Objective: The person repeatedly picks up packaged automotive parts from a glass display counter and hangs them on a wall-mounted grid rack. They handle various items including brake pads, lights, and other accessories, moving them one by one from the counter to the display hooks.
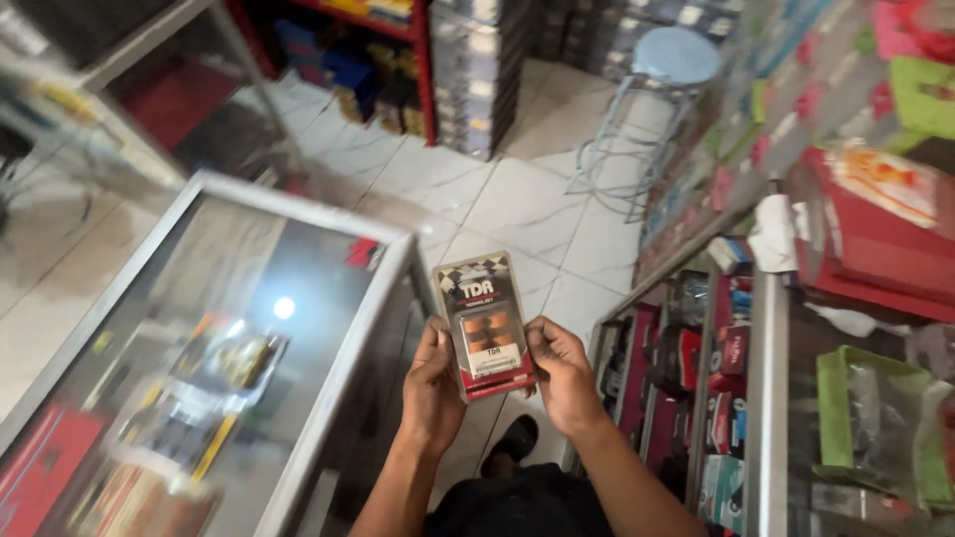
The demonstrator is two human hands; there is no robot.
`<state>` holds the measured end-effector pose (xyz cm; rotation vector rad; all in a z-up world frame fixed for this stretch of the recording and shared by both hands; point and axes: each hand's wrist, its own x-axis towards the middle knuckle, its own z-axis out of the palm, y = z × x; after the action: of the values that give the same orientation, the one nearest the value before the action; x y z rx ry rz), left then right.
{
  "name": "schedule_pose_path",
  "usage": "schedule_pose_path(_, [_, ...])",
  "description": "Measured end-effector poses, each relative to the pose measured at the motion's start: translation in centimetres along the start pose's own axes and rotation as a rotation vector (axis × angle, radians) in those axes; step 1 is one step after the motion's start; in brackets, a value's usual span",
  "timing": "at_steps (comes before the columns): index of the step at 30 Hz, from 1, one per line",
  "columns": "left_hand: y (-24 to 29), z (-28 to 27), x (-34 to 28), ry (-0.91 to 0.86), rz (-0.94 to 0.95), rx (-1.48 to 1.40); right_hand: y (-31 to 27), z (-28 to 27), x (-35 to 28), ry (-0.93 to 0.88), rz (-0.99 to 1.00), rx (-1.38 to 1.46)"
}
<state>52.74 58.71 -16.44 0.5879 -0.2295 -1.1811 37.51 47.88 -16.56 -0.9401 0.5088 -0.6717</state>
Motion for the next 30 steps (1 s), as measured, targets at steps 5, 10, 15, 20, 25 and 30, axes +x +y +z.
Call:
schedule_pose_path(5, [-2.8, 4.8, 6.9, -0.116, -0.229, -0.050, -3.0, -4.7, 1.4, 0.175, -0.043, 0.082])
schedule_pose_path(10, [-7.3, 8.5, 11.9, -0.243, -0.301, 0.018, -6.2, -10.4, 2.1, 0.311, -0.142, 0.110])
schedule_pose_path(15, [-12.5, 10.5, 15.5, -0.303, -0.402, 0.112, -8.3, -15.1, 1.0, 0.459, -0.241, 0.128])
schedule_pose_path(20, [-15.9, 13.7, 17.9, -0.313, -0.541, 0.181, -9.3, -19.0, 0.2, 0.522, -0.332, 0.212])
schedule_pose_path(25, [-19.4, 16.8, 19.9, -0.395, -0.613, 0.276, -10.1, -22.3, -0.9, 0.655, -0.409, 0.200])
schedule_pose_path(30, [-22.6, 17.3, 22.7, -0.581, -0.470, 0.558, -10.8, -24.2, -1.2, 0.749, -0.532, 0.174])
